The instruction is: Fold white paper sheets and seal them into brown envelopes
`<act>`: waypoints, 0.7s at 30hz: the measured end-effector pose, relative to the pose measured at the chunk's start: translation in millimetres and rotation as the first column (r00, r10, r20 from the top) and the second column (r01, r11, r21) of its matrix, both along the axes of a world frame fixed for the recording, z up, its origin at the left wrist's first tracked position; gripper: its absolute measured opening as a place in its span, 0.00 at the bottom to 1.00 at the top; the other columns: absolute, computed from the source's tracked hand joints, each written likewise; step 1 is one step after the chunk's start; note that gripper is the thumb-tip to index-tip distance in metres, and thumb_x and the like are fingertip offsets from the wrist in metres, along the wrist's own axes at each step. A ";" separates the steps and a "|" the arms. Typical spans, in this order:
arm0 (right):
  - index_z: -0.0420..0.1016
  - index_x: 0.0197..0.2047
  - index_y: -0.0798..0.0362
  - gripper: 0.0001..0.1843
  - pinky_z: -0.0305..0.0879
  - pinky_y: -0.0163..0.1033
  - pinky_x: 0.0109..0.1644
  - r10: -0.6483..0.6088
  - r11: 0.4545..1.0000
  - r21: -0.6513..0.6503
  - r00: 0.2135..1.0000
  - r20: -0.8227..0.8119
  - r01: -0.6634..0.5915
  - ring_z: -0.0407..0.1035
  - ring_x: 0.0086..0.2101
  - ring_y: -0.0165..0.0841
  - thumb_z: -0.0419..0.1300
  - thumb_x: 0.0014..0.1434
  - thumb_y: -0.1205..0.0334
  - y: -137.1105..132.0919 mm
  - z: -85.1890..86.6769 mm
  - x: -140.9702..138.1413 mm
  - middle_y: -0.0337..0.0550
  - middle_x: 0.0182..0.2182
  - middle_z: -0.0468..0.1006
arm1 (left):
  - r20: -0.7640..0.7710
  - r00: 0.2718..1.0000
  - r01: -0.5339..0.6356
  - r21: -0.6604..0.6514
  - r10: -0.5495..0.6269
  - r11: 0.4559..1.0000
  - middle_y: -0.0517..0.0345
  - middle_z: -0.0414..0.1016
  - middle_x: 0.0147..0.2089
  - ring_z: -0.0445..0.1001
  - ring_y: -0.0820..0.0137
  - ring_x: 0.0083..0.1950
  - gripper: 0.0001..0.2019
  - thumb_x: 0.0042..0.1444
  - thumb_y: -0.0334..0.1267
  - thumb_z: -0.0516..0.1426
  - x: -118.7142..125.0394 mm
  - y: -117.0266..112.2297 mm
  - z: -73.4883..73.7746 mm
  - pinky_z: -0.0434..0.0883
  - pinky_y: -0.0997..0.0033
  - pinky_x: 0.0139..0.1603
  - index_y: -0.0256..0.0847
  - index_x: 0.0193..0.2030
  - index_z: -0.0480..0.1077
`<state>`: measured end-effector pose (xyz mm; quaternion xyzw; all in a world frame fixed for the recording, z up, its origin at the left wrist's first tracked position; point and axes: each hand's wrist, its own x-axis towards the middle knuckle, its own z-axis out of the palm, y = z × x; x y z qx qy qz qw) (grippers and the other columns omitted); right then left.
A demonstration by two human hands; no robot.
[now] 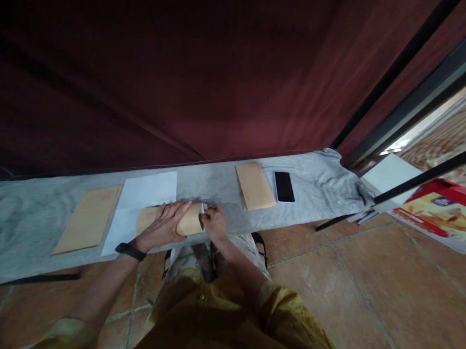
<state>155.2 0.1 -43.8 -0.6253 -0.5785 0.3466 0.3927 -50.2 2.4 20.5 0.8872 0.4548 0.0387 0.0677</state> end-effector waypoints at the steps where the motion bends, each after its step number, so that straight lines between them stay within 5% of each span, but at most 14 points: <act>1: 0.84 0.35 0.52 0.09 0.68 0.40 0.51 0.000 1.000 0.015 1.000 0.021 0.000 0.71 0.44 0.38 0.61 0.60 0.67 -0.7 0.3 0.2 0.45 0.34 0.77 | -0.001 1.000 0.001 -0.001 -0.001 1.000 0.37 0.60 0.71 0.56 0.45 0.74 0.56 0.47 0.44 0.65 0.2 0.1 -0.3 0.46 0.35 0.73 0.44 0.78 0.38; 5: 0.85 0.35 0.51 0.07 0.66 0.42 0.57 -0.023 1.000 0.015 0.999 0.024 0.023 0.71 0.48 0.40 0.64 0.58 0.68 -1.0 1.1 1.3 0.47 0.41 0.79 | -0.007 1.000 0.006 -0.002 -0.006 1.000 0.37 0.60 0.70 0.55 0.46 0.75 0.56 0.48 0.44 0.65 0.8 0.6 -1.1 0.46 0.35 0.74 0.44 0.78 0.37; 13: 0.83 0.33 0.50 0.08 0.69 0.38 0.43 -0.067 0.994 -0.096 0.984 -0.163 0.052 0.73 0.32 0.34 0.62 0.54 0.69 2.1 -1.5 -0.6 0.40 0.32 0.81 | -0.008 0.999 0.035 0.013 -0.035 0.999 0.36 0.54 0.75 0.51 0.45 0.77 0.56 0.49 0.45 0.65 0.4 4.4 -2.5 0.45 0.35 0.74 0.44 0.78 0.37; 21: 0.78 0.29 0.52 0.04 0.69 0.37 0.41 -0.278 0.959 -0.085 0.829 -0.485 0.272 0.73 0.32 0.34 0.63 0.48 0.62 14.0 -2.2 5.9 0.40 0.30 0.80 | 0.176 0.975 -0.152 0.069 0.137 0.986 0.41 0.46 0.78 0.44 0.48 0.79 0.47 0.60 0.41 0.61 13.3 -17.9 5.8 0.44 0.33 0.74 0.51 0.78 0.36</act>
